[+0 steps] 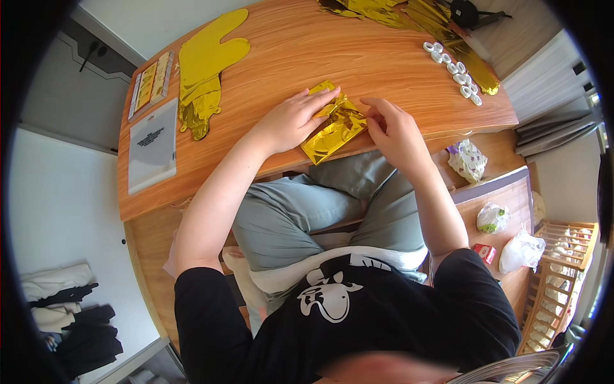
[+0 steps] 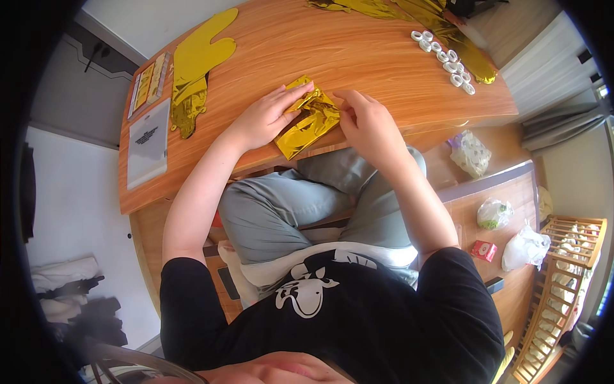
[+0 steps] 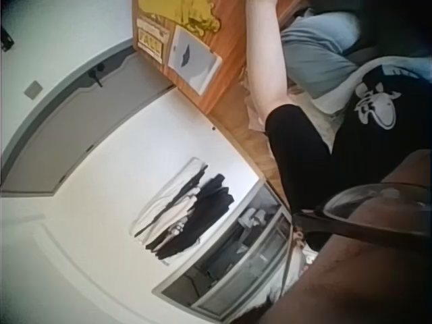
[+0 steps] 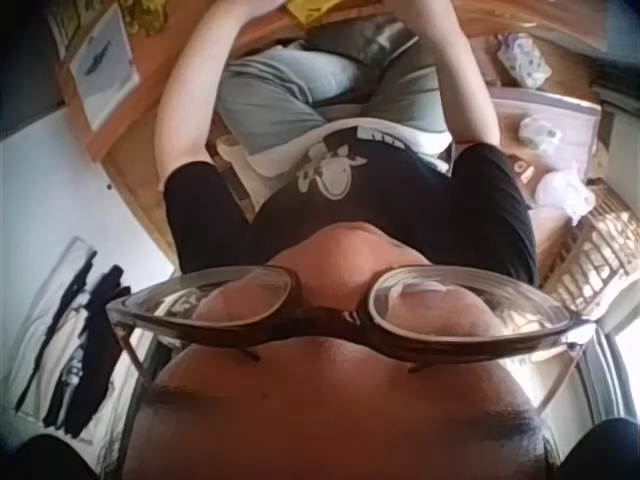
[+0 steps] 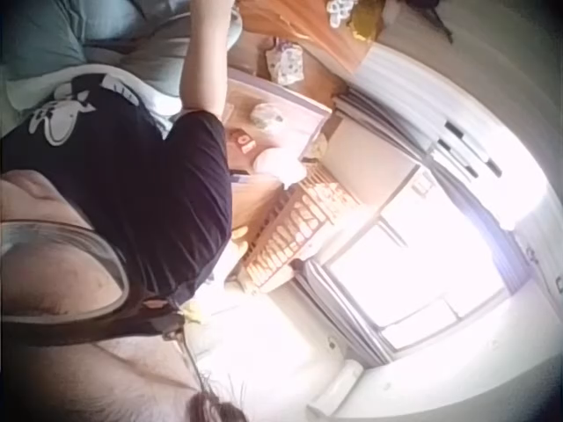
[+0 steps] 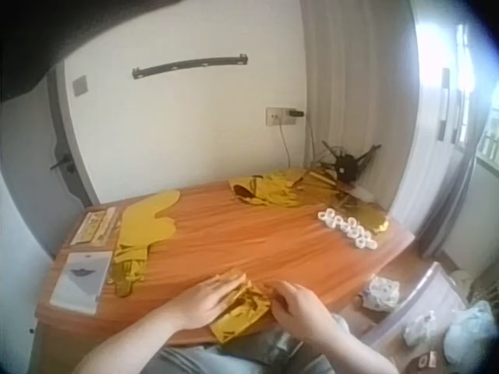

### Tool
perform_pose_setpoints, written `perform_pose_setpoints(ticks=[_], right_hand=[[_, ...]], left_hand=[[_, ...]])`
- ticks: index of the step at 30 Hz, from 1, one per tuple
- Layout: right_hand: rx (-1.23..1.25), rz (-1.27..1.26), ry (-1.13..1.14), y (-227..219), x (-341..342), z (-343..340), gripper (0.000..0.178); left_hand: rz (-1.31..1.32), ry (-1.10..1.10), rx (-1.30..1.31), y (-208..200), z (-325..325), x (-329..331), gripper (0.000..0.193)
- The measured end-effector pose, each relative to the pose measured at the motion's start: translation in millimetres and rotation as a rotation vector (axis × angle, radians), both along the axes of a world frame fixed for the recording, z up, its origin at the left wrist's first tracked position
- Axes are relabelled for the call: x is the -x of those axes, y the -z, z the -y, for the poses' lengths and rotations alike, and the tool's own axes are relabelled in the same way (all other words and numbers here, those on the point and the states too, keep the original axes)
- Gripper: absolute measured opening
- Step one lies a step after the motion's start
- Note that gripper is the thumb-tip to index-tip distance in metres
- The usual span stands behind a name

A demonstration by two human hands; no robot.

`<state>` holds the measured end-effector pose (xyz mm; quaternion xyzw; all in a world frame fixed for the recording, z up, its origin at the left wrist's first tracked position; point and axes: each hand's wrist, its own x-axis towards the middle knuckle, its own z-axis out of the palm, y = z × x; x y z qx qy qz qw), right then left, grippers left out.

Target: Folding gold foil letter balloons on a desk.

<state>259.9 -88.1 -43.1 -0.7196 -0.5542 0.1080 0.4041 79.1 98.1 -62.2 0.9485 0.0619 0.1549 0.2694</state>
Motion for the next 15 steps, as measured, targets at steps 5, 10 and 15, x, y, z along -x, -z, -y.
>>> perform_pose_setpoints(ticks=[5,10,15], right_hand=[[-0.114,0.070,0.033,21,-1,-1,0.035],[-0.088,0.075,0.102,16,5,-4,0.032],[-0.089,0.211,0.134,22,3,0,0.030]], left_hand=[[-0.044,0.008,0.026,-2,0,0,0.054],[-0.071,0.003,-0.028,-6,1,1,0.055],[-0.091,0.049,-0.127,-6,2,1,0.064]])
